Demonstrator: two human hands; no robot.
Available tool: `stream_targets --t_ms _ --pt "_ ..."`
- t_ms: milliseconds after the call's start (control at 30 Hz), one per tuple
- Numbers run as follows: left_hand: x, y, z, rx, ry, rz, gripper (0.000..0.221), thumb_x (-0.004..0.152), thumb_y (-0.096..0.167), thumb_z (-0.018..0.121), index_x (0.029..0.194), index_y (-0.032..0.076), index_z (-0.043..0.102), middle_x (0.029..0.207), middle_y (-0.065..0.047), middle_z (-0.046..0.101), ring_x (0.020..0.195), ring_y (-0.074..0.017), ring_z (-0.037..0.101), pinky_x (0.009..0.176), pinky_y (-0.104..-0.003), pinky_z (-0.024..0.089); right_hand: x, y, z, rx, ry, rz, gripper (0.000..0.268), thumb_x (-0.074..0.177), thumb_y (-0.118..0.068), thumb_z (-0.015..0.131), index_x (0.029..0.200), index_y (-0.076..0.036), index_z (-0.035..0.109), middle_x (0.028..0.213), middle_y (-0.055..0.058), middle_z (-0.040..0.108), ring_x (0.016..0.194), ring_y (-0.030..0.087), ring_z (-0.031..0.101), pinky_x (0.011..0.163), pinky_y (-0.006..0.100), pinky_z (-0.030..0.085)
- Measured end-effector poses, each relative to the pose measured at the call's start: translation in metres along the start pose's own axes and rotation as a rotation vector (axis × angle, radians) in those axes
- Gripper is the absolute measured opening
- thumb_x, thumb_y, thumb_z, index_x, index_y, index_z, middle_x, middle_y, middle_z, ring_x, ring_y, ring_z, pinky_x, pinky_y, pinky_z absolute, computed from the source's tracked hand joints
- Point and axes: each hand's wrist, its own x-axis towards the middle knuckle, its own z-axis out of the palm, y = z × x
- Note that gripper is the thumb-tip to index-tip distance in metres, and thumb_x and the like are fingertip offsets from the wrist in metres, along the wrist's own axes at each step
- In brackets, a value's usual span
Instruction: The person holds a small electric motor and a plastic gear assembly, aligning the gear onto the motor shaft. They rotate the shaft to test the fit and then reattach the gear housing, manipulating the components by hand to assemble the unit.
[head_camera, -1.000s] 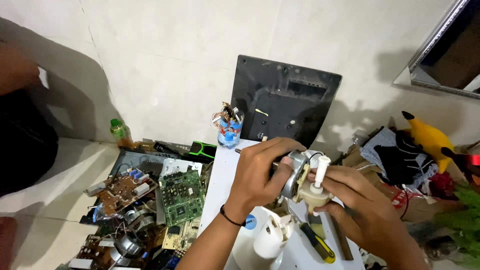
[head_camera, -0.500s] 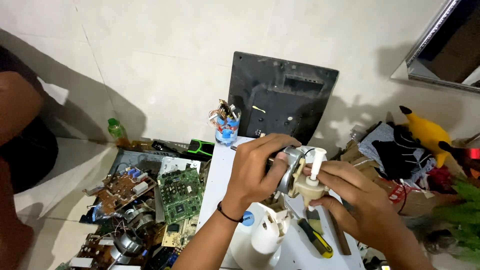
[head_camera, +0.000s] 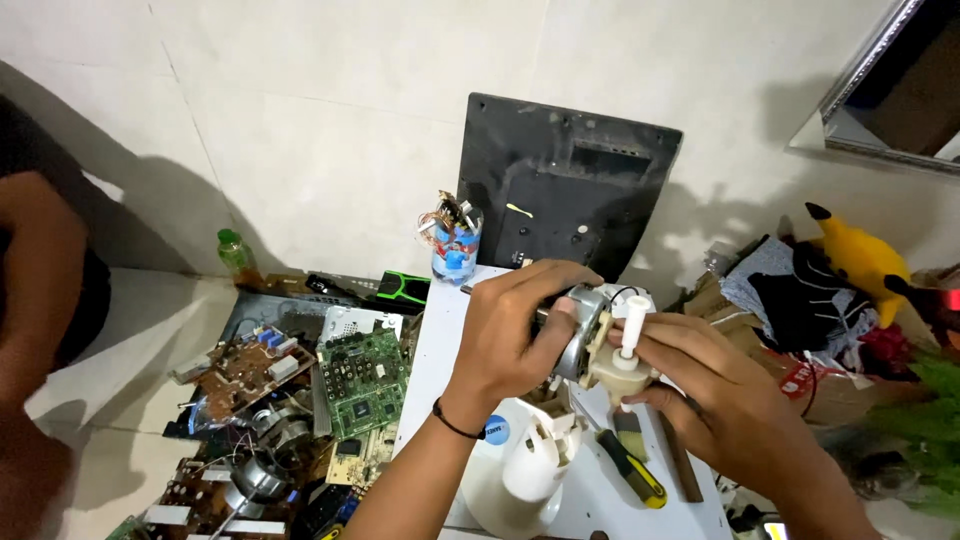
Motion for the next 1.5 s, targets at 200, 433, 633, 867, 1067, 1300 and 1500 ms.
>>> stream_targets --t_ms 200,433,633,867,1067,1300,1500 --pt "0.001 -0.003 0.002 0.036 0.022 -0.014 0.03 0.08 0.007 0.055 0.102 -0.001 0.073 0.104 -0.01 0.078 0.071 -0.0232 0.069 0.067 -0.029 0.053 -0.006 0.006 0.009 0.074 0.073 0.082 0.049 0.07 -0.007 0.077 0.118 -0.003 0.071 0.127 0.006 0.073 0.101 0.02 0.073 0.082 0.032 0.056" --pt "0.0 -0.002 0.0 0.04 0.014 -0.017 0.029 0.082 0.009 0.055 0.103 0.001 0.073 0.103 -0.009 0.078 0.068 -0.0223 0.067 0.063 -0.029 0.052 -0.011 0.009 0.009 0.077 0.129 -0.041 0.048 0.074 -0.009 0.077 0.12 -0.003 0.065 0.13 0.009 0.069 0.113 0.025 0.069 0.095 0.037 0.055" --pt "0.0 -0.004 0.0 0.054 0.017 -0.024 0.029 0.082 0.01 0.056 0.105 0.002 0.073 0.101 -0.008 0.077 0.058 -0.0199 0.058 0.055 -0.029 0.046 -0.017 0.022 0.014 0.059 0.108 -0.018 0.053 0.074 -0.013 0.079 0.126 -0.008 0.066 0.135 0.009 0.068 0.119 0.025 0.069 0.095 0.039 0.056" --pt "-0.002 -0.007 0.001 0.119 0.03 0.012 0.028 0.085 0.013 0.056 0.105 0.003 0.073 0.103 -0.008 0.077 0.061 -0.0221 0.062 0.058 -0.03 0.048 -0.014 0.018 0.015 0.146 0.128 0.062 0.052 0.069 -0.008 0.081 0.119 -0.006 0.068 0.13 0.01 0.072 0.105 0.021 0.074 0.085 0.034 0.057" --pt "-0.002 -0.006 0.005 0.192 0.055 0.036 0.027 0.087 0.016 0.056 0.104 0.002 0.072 0.101 -0.009 0.076 0.063 -0.0262 0.065 0.057 -0.034 0.048 -0.02 0.033 0.019 0.206 0.114 0.15 0.053 0.067 -0.004 0.082 0.119 -0.004 0.069 0.127 0.011 0.075 0.103 0.021 0.074 0.082 0.034 0.059" --pt "0.002 -0.001 0.009 0.331 0.125 0.095 0.023 0.087 0.01 0.055 0.098 -0.003 0.071 0.092 -0.014 0.074 0.062 -0.0314 0.064 0.051 -0.036 0.044 -0.02 0.061 0.032 0.685 0.089 0.277 0.047 0.075 0.007 0.073 0.121 0.0 0.065 0.137 0.017 0.069 0.122 0.027 0.069 0.103 0.04 0.059" --pt "0.002 -0.003 0.009 0.377 0.13 0.13 0.021 0.086 0.009 0.056 0.095 -0.004 0.069 0.084 -0.015 0.069 0.056 -0.0295 0.058 0.047 -0.036 0.039 -0.015 0.06 0.038 0.736 0.108 0.329 0.045 0.077 0.012 0.069 0.122 0.002 0.068 0.134 0.017 0.068 0.118 0.025 0.067 0.103 0.039 0.055"
